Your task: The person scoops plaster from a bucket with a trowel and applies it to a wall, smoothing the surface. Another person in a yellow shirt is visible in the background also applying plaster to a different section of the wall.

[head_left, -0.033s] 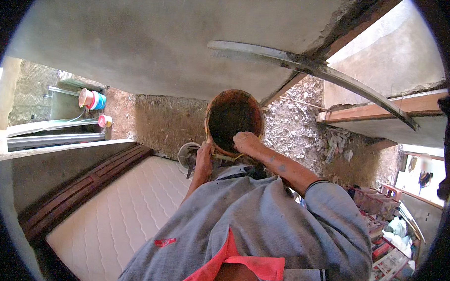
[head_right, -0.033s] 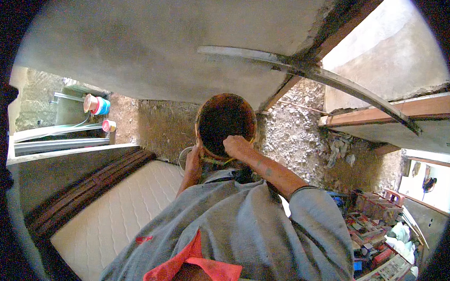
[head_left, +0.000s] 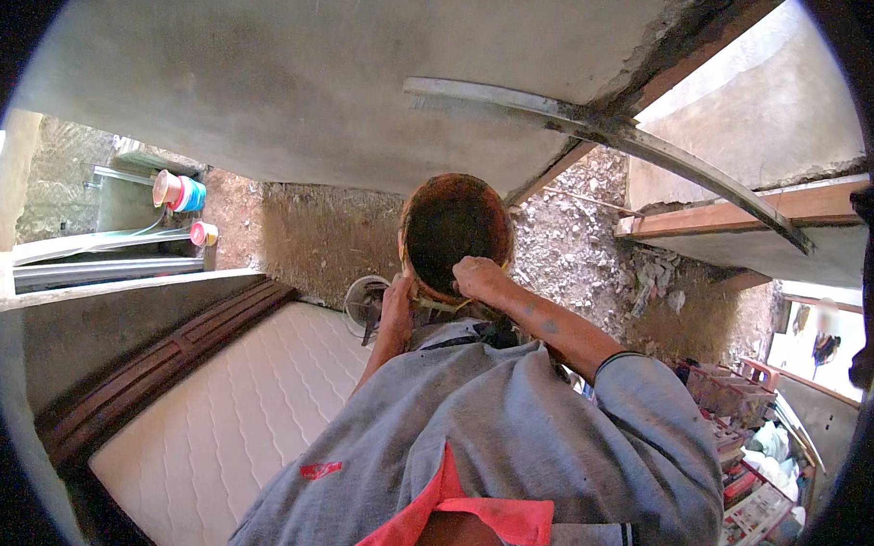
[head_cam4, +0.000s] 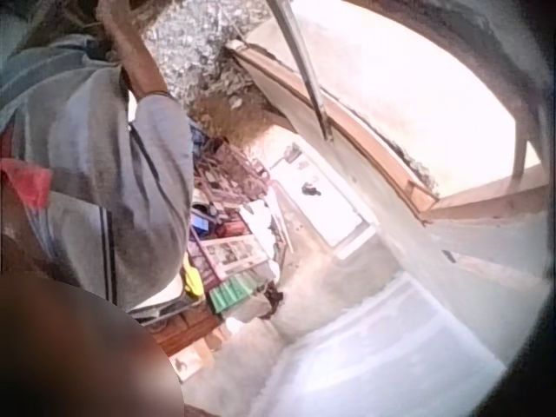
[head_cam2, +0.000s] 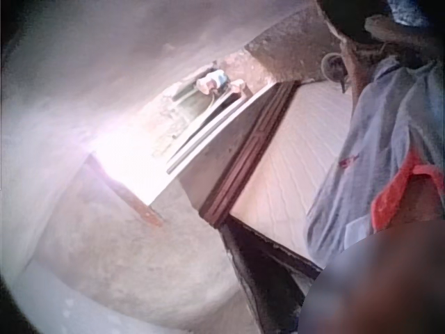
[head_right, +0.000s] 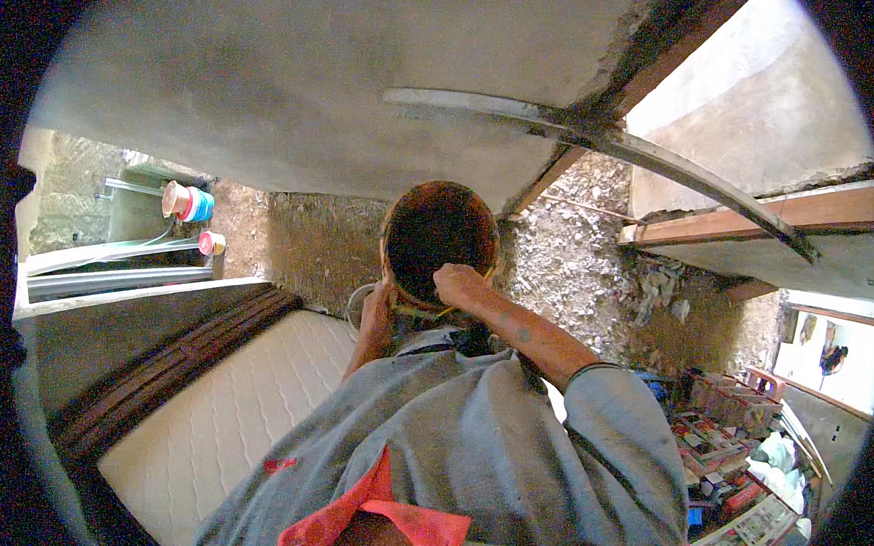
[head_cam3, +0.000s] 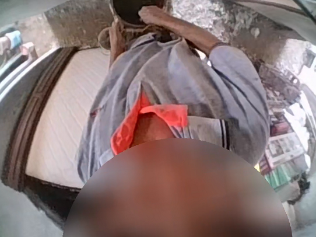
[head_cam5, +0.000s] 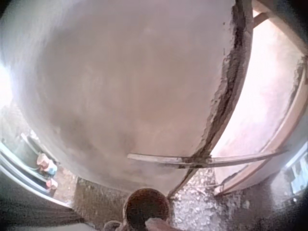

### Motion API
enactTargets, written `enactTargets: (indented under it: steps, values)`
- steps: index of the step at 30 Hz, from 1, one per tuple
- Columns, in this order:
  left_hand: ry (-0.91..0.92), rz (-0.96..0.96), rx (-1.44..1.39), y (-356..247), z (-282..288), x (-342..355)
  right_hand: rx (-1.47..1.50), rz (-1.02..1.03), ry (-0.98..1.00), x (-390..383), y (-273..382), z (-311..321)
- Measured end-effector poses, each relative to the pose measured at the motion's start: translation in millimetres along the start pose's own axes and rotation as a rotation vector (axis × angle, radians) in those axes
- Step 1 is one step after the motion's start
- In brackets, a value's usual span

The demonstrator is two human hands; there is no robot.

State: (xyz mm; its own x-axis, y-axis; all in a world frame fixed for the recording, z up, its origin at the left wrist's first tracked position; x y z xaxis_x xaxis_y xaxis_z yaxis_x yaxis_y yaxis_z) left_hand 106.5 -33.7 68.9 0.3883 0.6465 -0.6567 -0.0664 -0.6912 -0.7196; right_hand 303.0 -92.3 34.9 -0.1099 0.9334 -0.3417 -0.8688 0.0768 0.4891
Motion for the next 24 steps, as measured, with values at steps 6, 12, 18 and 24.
enactTargets:
  steps: [6,12,18,24]
  values:
    - [0.004,-0.04,0.011,-6.2,-3.6,-1.0,0.58,-0.121,0.155,-27.6,-19.3,13.9]
    - [-0.038,-0.001,0.05,12.1,19.6,20.2,1.319,-0.319,-0.205,-92.6,-5.3,46.8]
    - [0.119,-0.015,-0.007,19.0,32.2,58.0,1.601,0.058,-1.297,-130.6,46.6,217.3]
    - [0.004,-0.05,0.072,-3.8,21.1,56.8,0.453,0.426,-2.327,-169.2,57.1,424.4]
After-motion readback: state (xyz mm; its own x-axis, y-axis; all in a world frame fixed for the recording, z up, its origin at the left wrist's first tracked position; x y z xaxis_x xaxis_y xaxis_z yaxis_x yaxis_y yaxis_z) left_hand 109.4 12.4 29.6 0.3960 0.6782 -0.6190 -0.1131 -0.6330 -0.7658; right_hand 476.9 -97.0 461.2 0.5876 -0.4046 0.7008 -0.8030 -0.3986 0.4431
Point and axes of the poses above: each hand's wrist, its own x-axis towards the middle knuckle, its own z-axis out of the back of the hand, y = z × x, the point moved 2 cm from there along x, towards the middle knuckle, and after that the axes turned 2 degrees about z, right-handed, at the moved point
